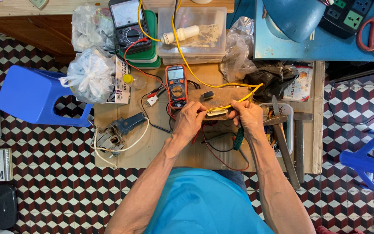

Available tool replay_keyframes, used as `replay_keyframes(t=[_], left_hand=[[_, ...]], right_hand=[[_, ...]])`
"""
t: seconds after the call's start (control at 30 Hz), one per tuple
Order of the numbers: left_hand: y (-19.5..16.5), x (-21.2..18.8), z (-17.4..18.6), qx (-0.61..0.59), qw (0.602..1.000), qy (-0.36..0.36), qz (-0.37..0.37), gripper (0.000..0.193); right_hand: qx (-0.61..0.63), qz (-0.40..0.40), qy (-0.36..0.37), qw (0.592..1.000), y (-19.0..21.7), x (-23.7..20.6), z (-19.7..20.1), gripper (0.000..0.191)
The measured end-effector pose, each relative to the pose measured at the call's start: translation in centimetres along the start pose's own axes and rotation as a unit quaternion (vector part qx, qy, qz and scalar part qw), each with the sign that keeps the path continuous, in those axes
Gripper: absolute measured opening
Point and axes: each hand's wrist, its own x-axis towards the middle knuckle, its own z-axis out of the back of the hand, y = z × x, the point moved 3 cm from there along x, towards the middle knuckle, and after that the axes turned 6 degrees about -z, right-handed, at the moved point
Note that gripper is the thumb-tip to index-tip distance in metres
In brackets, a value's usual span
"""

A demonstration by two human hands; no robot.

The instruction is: The person works at a cluttered workbench rewiring a power plug attached to a yellow cable. They strip the cable end with pliers, separate the conductors, attach them to the plug terminals, and reassemble the plug body, handling the multimeter and small parts on the bench along the way.

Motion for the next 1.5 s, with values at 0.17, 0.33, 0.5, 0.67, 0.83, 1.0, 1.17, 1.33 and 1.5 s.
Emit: replay_keyframes(t=[0.17, 0.33, 0.5, 0.67, 0.83, 1.0, 1.17, 1.33, 1.5], left_hand=[[-0.1, -0.1, -0.1, 0.004, 1.000, 0.002, 0.007, 0.010], [0.2, 0.1, -0.1, 0.003, 1.000, 0.009, -0.012, 0.011], [0.2, 0.0, 0.0, 0.000, 1.000, 0.007, -0.012, 0.011], [0.3, 0.0, 0.0, -0.002, 1.000, 0.018, -0.001, 0.011], [-0.2, 0.2, 0.4, -0.004, 1.000, 0.023, 0.010, 0.012], [-2.1, 0.0, 1.3, 0.002, 1.000, 0.024, 0.009, 0.015], [-3.3, 0.1, 1.3, -0.052, 0.997, 0.058, 0.018, 0.022], [-2.9, 2.0, -1.7, -0.380, 0.899, 0.078, 0.206, 0.030], [-4.2, 4.0, -3.4, -0.480, 0.834, 0.068, 0.265, 0.030]], right_hand=[[0.002, 0.001, 0.004, 1.000, -0.2, 0.2, 0.1, 0.022], [0.009, 0.002, 0.006, 1.000, -0.3, 0.4, 0.1, 0.022], [0.009, 0.006, 0.000, 1.000, -0.1, 0.1, 0.0, 0.021], [0.019, 0.003, 0.000, 1.000, 0.0, -0.1, -0.1, 0.021], [0.021, -0.002, -0.004, 1.000, 0.0, -0.2, -0.1, 0.021], [0.026, -0.006, -0.001, 1.000, 0.3, -0.8, -0.1, 0.023], [0.071, 0.009, 0.006, 0.997, 2.2, -2.2, 0.0, 0.023], [0.063, 0.047, 0.028, 0.997, 5.8, -3.4, 0.1, 0.022], [0.093, 0.008, 0.045, 0.995, 6.8, -4.6, 0.2, 0.033]])
